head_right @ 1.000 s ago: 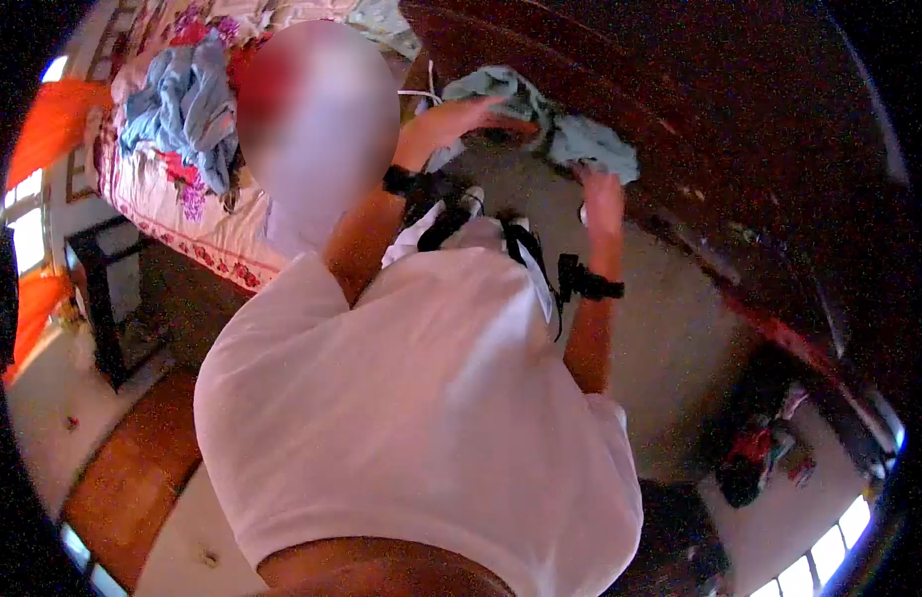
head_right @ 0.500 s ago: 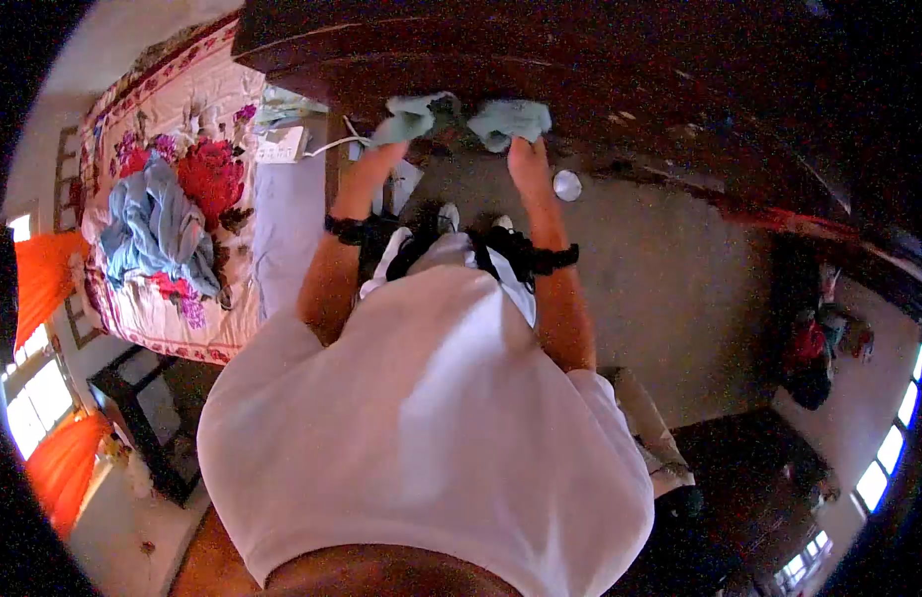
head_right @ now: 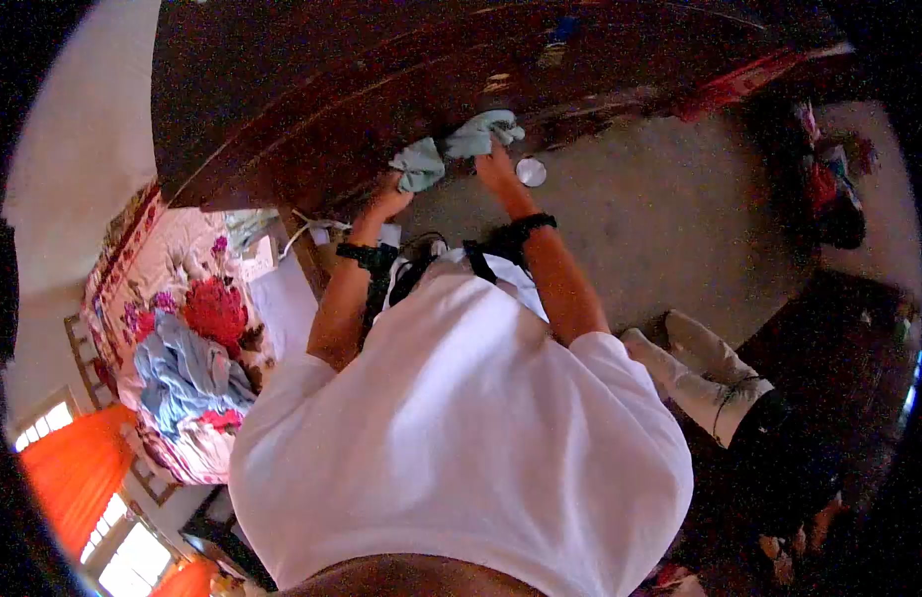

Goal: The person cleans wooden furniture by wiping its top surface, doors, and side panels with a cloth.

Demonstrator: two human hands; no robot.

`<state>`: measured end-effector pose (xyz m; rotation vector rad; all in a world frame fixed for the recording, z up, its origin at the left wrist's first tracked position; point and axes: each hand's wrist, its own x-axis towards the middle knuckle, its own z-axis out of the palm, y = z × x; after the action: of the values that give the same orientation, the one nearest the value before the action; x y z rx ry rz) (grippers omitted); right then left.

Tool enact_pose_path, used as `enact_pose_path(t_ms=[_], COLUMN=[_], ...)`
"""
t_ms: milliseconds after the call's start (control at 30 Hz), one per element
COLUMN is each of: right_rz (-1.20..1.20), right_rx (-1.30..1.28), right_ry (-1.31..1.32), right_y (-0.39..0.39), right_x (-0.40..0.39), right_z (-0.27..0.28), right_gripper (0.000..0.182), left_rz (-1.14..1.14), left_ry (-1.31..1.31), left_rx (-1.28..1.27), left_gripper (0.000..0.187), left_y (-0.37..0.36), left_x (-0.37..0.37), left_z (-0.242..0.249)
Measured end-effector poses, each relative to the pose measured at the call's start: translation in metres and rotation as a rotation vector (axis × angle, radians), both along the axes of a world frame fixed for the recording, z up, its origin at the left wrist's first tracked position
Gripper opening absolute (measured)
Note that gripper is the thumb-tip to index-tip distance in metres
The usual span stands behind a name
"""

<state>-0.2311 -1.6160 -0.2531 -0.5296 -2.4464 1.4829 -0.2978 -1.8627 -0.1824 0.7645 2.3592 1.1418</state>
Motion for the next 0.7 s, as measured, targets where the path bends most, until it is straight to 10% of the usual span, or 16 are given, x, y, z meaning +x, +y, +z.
enact_pose_path(t_ms=[333,533,600,700], right_rz=[-0.251,-0.375,-0.062,0.279], right_rx=[-0.177,-0.065,0.562,0.642], right_ry=[0.561,0.060,-0.154,-0.328], right_y=[0.056,0.122,0.138,0.142], right_x=[-0.012,-0.003,0.017,0.034], right_z=[0.162,0.063,0.036,0.032], right_gripper=[0.042,0.065,0.070,0.064], left_rz=[-0.420,-0.395,-0.330,-0.233], left_ry=[0.411,0.316,0.229,0.277], left_rx=[0.223,-0.006,-0.261,-0.456], left_gripper=[0.048,0.043,0.044,0.045], left_y=[0.093,0.155,0.164,0.167], left_x=[0.019,0.007,0.024,0.037], left_z=[0.156,0.039,0.027,-0.023])
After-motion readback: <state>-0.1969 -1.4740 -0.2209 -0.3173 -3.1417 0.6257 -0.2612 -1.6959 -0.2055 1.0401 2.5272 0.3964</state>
